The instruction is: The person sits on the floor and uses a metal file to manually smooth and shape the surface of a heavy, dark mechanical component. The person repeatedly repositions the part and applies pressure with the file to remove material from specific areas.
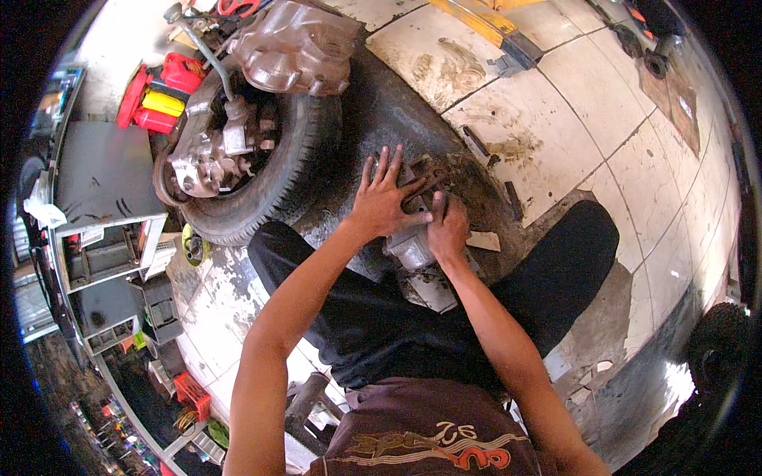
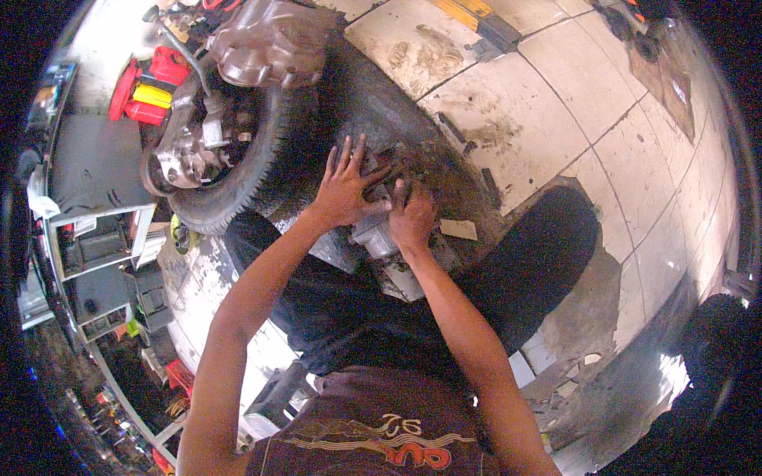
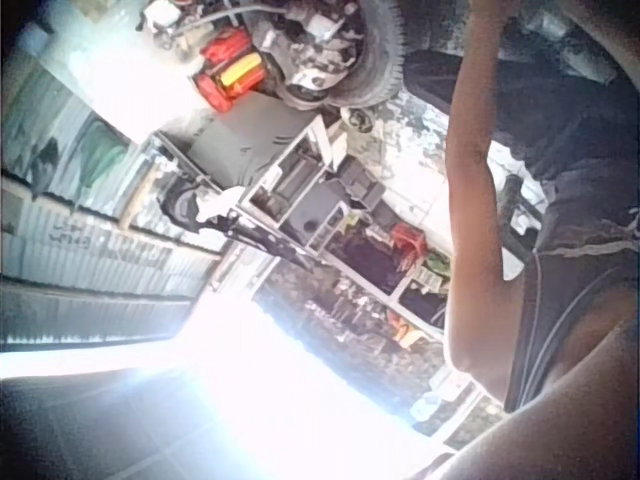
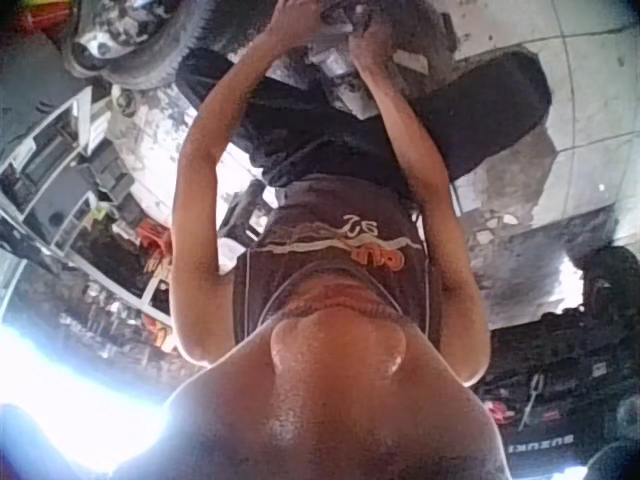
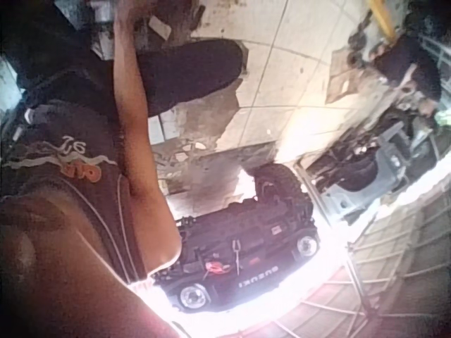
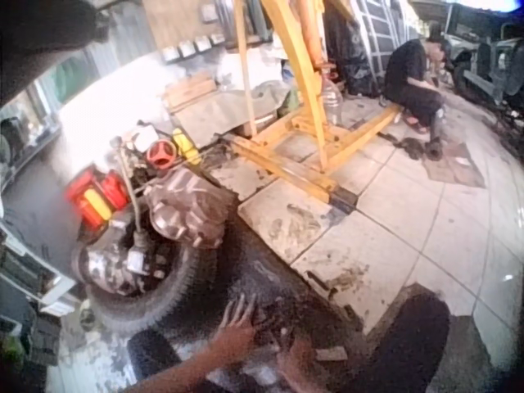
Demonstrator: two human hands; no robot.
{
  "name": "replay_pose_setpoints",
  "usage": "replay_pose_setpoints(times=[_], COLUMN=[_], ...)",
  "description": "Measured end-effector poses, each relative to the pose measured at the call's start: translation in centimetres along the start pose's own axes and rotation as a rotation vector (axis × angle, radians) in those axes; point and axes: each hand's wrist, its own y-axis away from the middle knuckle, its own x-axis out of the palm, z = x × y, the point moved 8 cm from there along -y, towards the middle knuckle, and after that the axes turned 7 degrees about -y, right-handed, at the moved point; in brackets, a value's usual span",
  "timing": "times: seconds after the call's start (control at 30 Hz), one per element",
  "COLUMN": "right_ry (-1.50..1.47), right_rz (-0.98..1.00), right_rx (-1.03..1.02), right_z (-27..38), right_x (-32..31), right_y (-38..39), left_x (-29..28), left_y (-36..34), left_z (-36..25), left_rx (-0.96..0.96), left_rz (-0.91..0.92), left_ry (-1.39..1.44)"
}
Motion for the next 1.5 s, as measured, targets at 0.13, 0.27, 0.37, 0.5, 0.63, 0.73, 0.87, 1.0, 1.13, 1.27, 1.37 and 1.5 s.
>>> replay_pose_setpoints(times=[0.13,0.27,0.37,0.5,0.63,0.73,0.87,1.0,1.13,1.27,1.37,1.5], right_ry=[0.032,0.046,0.072,0.025,0.085,0.028,0.025,0.056,0.002,0.024,0.034,0.074], right_rz=[-0.063,-0.067,-0.110,-0.040,-0.065,-0.175,-0.153,-0.134,-0.054,-0.145,-0.112,-0.109], right_rx=[-0.017,-0.032,-0.081,-0.089,-0.061,-0.174,-0.154,-0.133,-0.083,-0.112,-0.094,-0.104], right_z=[-0.6,-0.8,-0.5,0.2,-0.1,0.9,0.5,-0.5,0.1,0.2,-0.3,-0.8], right_x=[-0.3,-0.2,0.1,-0.2,-0.8,-1.3,-0.8,-0.5,-0.7,-0.6,-0.2,-0.6], right_y=[-0.1,-0.5,-0.3,0.3,-0.1,0.0,0.2,0.2,-0.3,-0.2,0.0,0.2], left_x=[-1.2,-1.8,-0.8,-0.1,-0.9,-0.9,0.0,-0.2,-1.4,-1.5,-0.7,-0.8], left_y=[3.0,4.8,3.3,0.6,4.1,4.9,0.8,0.8,5.0,3.9,1.2,1.6], left_z=[0.4,1.6,1.1,-0.2,0.5,1.1,0.2,-0.5,1.2,1.1,0.1,-0.4], left_rx=[0.023,-0.020,-0.051,-0.073,-0.100,-0.113,-0.096,-0.070,-0.066,-0.038,-0.052,-0.039], left_rz=[0.080,0.075,0.009,-0.030,0.011,0.033,-0.010,-0.040,0.041,0.016,-0.018,-0.041], left_ry=[-0.066,-0.043,-0.015,0.018,-0.006,-0.012,-0.010,-0.001,-0.076,-0.065,-0.044,-0.010])
